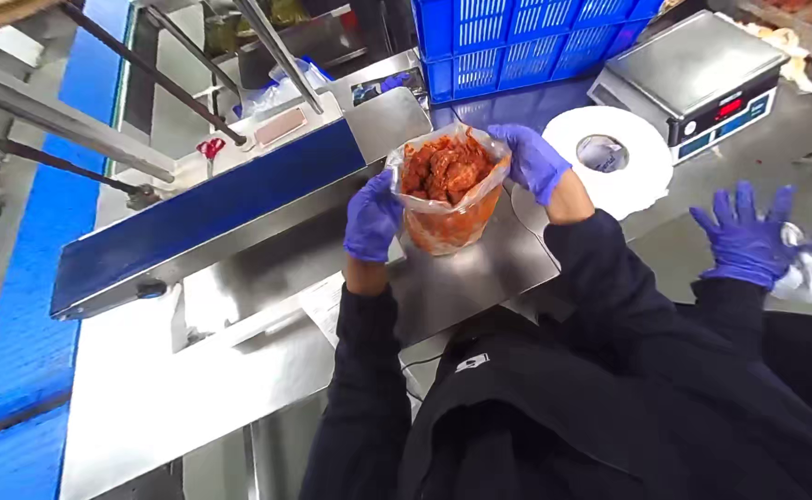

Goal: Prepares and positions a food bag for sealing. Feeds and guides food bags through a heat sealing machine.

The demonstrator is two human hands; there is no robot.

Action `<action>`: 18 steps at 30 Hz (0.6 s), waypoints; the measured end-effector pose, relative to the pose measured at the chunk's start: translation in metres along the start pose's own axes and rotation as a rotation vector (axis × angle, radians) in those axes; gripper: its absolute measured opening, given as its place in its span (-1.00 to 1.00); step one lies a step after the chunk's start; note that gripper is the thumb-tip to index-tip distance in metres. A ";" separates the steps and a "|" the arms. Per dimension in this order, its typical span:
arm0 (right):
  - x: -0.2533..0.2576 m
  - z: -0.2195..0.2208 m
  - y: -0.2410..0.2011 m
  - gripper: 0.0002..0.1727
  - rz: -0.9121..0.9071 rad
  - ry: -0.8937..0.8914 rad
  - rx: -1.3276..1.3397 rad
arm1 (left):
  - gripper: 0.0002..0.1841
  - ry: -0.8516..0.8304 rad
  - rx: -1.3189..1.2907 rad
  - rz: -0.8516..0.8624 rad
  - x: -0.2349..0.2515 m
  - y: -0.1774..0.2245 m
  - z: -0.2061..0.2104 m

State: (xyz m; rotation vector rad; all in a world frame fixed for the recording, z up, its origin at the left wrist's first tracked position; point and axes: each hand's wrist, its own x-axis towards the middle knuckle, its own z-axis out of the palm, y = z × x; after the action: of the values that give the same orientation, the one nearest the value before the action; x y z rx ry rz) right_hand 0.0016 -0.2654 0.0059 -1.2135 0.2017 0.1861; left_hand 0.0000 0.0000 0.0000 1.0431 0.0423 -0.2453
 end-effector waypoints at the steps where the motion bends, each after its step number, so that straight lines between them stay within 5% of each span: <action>1: -0.014 -0.003 0.009 -0.69 -0.015 -0.059 0.002 | -0.72 0.000 0.002 0.001 0.008 0.005 -0.008; 6: -0.044 -0.013 0.032 -0.75 -0.002 -0.116 0.002 | -0.82 -0.123 0.213 -0.011 0.014 0.007 -0.033; 13: -0.046 -0.021 0.052 -0.87 -0.075 -0.235 0.029 | -0.89 -0.034 0.488 -0.007 0.005 0.014 -0.020; 18: -0.042 -0.013 0.040 -0.80 -0.081 0.029 -0.232 | -0.82 -0.006 0.808 0.052 0.010 0.016 -0.004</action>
State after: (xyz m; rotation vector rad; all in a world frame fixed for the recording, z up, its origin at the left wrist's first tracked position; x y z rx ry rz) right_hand -0.0500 -0.2658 -0.0240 -1.4530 0.1591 0.1235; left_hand 0.0133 0.0090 0.0104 1.8439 -0.0992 -0.2205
